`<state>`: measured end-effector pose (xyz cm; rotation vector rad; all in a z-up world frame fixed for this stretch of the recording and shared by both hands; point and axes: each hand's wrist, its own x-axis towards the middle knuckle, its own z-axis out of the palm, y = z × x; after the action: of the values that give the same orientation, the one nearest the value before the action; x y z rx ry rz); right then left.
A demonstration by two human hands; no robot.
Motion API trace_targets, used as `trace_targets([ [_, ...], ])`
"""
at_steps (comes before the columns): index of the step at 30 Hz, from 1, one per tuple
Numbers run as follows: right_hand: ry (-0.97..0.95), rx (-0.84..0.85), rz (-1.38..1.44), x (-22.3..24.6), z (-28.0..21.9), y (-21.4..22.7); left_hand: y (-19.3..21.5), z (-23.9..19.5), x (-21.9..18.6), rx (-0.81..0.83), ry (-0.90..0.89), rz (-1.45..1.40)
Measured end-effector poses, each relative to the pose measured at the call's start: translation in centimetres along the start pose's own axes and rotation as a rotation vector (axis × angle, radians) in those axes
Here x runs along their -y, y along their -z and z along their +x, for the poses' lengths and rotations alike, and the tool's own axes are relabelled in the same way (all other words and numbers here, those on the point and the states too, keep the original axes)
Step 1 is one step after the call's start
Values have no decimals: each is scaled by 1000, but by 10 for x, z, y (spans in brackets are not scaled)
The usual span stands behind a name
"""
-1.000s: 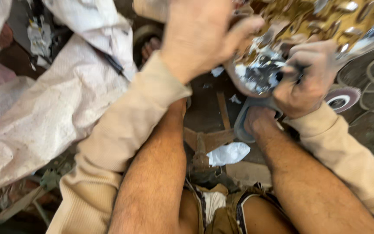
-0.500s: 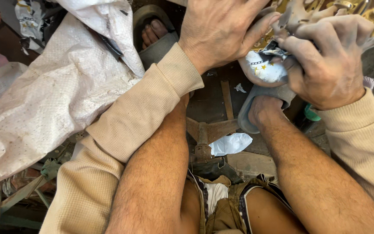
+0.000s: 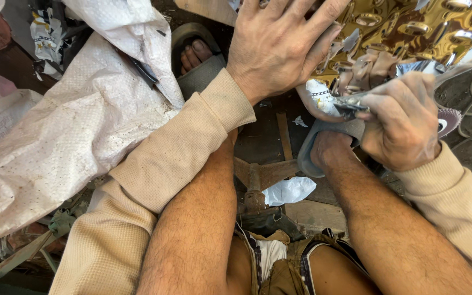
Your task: The person pulls apart and sorts textured metal scraps from a larger piece by hand, placing smaller fragments into a nearby bag.
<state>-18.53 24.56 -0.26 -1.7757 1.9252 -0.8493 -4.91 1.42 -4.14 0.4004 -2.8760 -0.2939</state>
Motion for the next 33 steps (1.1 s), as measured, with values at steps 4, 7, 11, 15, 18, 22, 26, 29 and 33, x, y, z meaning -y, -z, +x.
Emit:
trace_targets([
  [4,-77,34,96,12,-7,13,5,1,1,23,14,-11],
  [7,-119,88,194,24,1,28,7,1,1,51,17,-14],
  [11,-225,234,249,56,6,64,1,-2,5,76,-21,-12],
  [15,-659,31,375,47,-53,78,4,-3,5,51,-45,-16],
  [18,-824,-256,355,17,-79,55,8,1,3,75,-30,-17],
  [22,-893,-996,557,-31,-47,16,10,5,1,36,-22,-99],
  [26,-655,-863,813,27,76,4,54,11,-24,8,234,-1108],
  [29,-200,-464,478,34,106,-2,72,26,-37,381,1028,-2256],
  [33,114,-46,-112,32,106,11,83,13,-14,-130,822,-1654],
])
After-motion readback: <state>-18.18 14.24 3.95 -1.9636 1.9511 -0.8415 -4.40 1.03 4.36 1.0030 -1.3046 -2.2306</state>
